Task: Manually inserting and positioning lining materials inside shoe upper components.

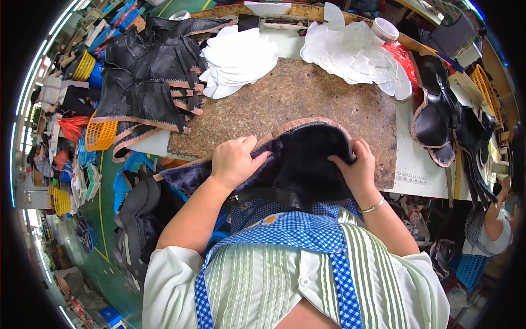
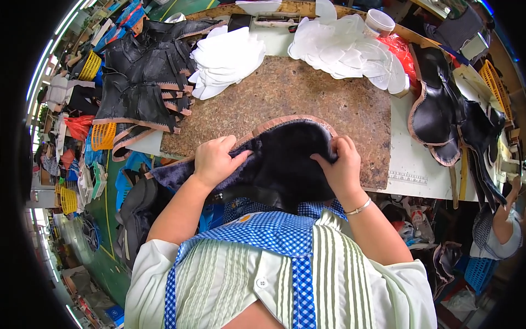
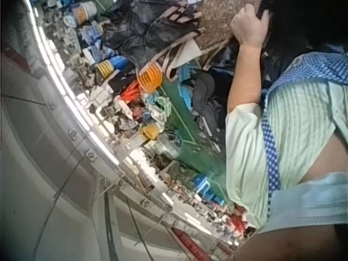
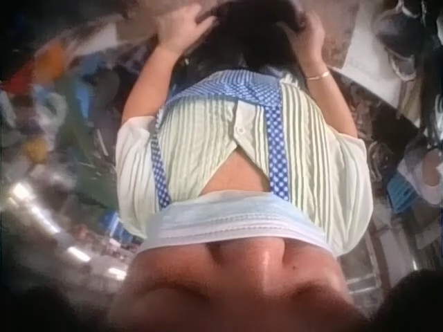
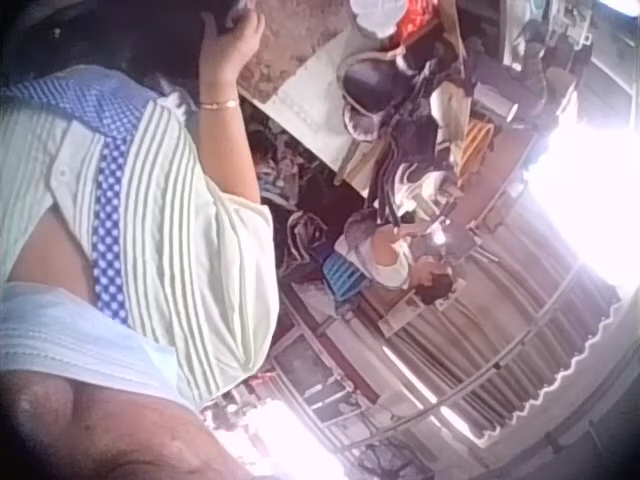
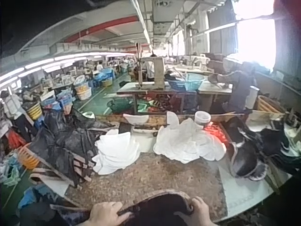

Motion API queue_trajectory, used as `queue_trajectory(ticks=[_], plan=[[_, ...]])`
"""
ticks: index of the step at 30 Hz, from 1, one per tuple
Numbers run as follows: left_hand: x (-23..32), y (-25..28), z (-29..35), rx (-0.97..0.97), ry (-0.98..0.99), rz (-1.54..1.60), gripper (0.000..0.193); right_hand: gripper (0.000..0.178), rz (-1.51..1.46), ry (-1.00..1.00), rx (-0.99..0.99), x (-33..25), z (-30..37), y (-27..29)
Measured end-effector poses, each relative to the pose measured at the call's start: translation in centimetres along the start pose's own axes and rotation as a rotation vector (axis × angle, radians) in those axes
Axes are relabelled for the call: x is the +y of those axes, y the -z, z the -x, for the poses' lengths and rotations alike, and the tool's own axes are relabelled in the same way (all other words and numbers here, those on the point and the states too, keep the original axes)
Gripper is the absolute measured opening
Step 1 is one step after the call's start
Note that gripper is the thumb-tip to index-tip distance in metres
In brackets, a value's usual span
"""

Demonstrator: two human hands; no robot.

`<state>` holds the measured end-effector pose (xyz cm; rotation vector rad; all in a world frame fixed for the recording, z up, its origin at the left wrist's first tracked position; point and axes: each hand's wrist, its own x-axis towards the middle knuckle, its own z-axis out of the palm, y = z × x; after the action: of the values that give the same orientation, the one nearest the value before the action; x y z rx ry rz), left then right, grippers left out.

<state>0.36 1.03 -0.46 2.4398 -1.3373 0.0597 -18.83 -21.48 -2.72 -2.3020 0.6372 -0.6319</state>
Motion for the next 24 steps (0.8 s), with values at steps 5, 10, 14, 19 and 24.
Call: queue_trajectory(ticks=[5,10,14,19,24], plan=[[0.4,-0.3,-0.1,-0.144,0.138,-0.091,0.032,0.064,0.207,-0.084,0.08,-1.1,-1.0,-0.6],[1.7,-0.6,1.4,0.252,-0.276,-0.26,0.023,0.053,0.412,0.575,-0.296,-1.2,-1.0,-1.7],[4.4,-2.1,6.0,-0.022,-0.533,0.11,0.035,0.07,0.372,0.542,-0.424,-2.7,-4.1,-2.3],[4.5,-0.4,5.7,-0.255,-0.536,0.12,0.061,0.071,0.521,0.446,-0.319,-2.0,-5.8,-4.4],[4.7,-1.5,5.6,-0.016,-0.508,0.158,0.022,0.063,0.244,0.39,-0.247,-0.9,-6.1,-3.6]])
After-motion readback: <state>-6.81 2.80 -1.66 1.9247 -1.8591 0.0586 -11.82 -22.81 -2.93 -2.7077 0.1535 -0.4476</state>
